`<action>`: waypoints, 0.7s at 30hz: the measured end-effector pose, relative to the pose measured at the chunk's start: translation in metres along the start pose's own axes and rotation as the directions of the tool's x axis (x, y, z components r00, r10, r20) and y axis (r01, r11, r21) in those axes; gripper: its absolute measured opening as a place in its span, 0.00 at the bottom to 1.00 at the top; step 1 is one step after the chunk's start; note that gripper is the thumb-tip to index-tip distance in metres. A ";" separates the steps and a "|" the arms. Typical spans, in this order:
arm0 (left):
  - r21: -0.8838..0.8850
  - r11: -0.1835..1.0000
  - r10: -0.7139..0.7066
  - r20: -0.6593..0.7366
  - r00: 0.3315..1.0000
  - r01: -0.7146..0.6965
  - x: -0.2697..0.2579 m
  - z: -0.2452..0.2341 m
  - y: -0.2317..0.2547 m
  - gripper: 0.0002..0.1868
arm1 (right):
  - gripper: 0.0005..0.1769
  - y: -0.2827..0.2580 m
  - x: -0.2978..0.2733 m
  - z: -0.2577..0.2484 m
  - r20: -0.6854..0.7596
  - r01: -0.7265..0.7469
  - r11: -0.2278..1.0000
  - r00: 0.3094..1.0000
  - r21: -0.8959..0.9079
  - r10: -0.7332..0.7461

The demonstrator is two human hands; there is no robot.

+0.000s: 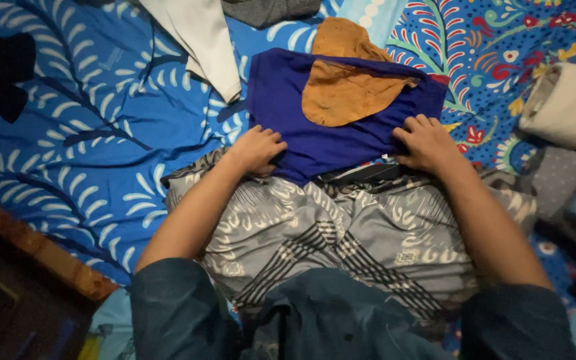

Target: Fold a selection of clean clothes and textiles neatly on a bed.

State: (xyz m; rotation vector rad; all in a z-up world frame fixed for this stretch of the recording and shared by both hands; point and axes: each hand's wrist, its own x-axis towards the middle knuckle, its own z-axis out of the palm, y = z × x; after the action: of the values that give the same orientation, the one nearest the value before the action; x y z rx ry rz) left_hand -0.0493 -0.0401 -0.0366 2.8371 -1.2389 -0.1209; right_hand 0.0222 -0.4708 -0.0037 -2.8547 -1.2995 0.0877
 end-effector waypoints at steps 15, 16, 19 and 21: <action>-0.372 0.873 -0.385 -0.129 0.914 0.316 -0.004 -0.005 -0.019 0.10 | 0.54 0.008 -0.003 -0.001 0.031 -0.081 0.989 0.996 -0.125 0.086; -0.406 0.844 -0.438 -0.146 0.887 0.350 -0.004 -0.004 -0.020 0.10 | 0.55 0.009 -0.004 0.002 0.005 -0.083 0.989 0.996 -0.124 0.085; -0.410 0.840 -0.460 -0.190 0.867 0.356 -0.004 0.010 -0.021 0.13 | 0.55 0.010 -0.006 0.006 -0.035 -0.098 0.989 0.995 -0.111 0.095; -0.379 0.864 -0.430 -0.215 0.877 0.331 -0.002 0.010 -0.012 0.16 | 0.54 0.009 -0.007 0.005 -0.046 -0.110 0.989 0.993 -0.097 0.106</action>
State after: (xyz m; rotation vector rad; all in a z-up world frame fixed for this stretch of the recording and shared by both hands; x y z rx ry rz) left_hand -0.0423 -0.0306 -0.0471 2.6344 -0.5216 0.0733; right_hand 0.0245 -0.4819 -0.0084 -2.9919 -1.1735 -0.0362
